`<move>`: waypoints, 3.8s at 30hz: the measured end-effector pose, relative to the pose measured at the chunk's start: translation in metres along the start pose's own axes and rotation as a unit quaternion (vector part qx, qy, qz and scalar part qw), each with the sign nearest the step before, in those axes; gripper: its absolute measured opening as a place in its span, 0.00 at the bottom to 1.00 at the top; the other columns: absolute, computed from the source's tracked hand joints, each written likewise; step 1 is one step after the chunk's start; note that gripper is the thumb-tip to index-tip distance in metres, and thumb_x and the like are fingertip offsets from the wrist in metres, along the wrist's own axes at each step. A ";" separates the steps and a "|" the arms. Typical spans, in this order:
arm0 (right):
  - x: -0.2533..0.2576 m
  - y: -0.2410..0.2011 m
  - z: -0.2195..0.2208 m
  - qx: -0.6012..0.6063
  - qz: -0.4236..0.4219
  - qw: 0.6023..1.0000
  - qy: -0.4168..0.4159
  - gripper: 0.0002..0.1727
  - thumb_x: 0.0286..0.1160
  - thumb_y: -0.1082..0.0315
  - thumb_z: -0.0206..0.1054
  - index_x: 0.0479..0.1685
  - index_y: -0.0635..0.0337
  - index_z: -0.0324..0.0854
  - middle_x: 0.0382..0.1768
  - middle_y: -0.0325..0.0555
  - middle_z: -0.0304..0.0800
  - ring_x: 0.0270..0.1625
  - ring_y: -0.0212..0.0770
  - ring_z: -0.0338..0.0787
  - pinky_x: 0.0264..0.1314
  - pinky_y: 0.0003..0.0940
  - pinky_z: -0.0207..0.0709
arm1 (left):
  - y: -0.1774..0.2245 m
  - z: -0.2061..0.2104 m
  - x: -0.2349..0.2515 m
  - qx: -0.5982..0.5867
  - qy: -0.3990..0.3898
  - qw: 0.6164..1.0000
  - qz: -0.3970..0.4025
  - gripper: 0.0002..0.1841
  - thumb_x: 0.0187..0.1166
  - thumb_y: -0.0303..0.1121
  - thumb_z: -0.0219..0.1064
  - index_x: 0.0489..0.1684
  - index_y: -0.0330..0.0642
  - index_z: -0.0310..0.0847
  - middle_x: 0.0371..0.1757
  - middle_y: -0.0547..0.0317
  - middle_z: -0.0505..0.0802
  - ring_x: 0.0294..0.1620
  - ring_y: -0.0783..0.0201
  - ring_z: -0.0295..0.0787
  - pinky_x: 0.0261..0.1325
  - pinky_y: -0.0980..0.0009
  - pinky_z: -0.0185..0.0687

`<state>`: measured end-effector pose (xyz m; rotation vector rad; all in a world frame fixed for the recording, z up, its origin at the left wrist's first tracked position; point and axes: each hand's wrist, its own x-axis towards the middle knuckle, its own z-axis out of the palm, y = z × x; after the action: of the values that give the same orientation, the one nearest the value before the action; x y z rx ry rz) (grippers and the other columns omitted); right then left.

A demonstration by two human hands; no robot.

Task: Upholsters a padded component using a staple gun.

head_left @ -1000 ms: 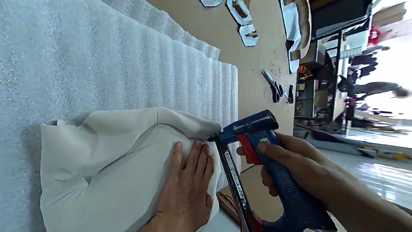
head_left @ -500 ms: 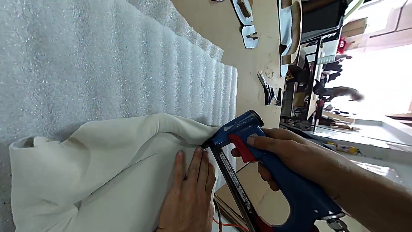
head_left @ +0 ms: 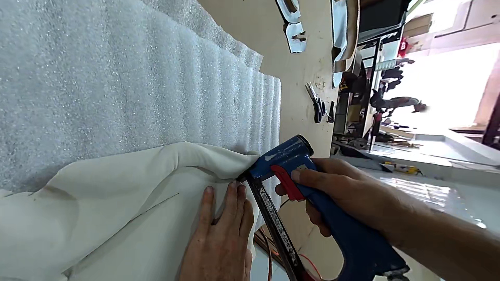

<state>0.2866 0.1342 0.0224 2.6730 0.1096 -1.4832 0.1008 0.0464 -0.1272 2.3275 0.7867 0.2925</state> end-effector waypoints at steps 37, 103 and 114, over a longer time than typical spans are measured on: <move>0.003 0.006 -0.001 -0.048 -0.088 0.995 -0.019 0.13 0.88 0.55 0.57 0.57 0.51 0.78 0.38 0.52 0.94 0.15 0.46 0.88 0.14 0.38 0.86 | 0.003 0.003 0.000 -0.005 -0.009 1.000 -0.006 0.32 0.72 0.48 0.58 0.77 0.45 0.79 0.85 0.56 0.79 0.90 0.53 0.66 0.83 0.28 0.45; -0.002 -0.043 0.010 -0.148 -0.040 0.988 -0.034 0.14 0.91 0.51 0.56 0.59 0.48 0.75 0.38 0.49 0.95 0.14 0.46 0.88 0.12 0.39 0.85 | 0.001 0.005 -0.003 0.024 0.031 0.999 0.019 0.26 0.79 0.45 0.52 0.69 0.41 0.84 0.76 0.51 0.87 0.83 0.46 0.75 0.82 0.34 0.54; -0.007 -0.029 0.003 -0.110 -0.087 0.989 -0.039 0.12 0.89 0.55 0.56 0.58 0.50 0.77 0.39 0.51 0.94 0.16 0.48 0.89 0.14 0.40 0.86 | -0.003 0.009 -0.005 -0.010 0.102 0.994 0.025 0.21 0.81 0.35 0.53 0.65 0.40 0.86 0.72 0.52 0.90 0.80 0.49 0.80 0.83 0.41 0.62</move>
<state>0.2775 0.1626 0.0261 2.4799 0.4836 -1.5189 0.0989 0.0405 -0.1356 2.3259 0.8200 0.5651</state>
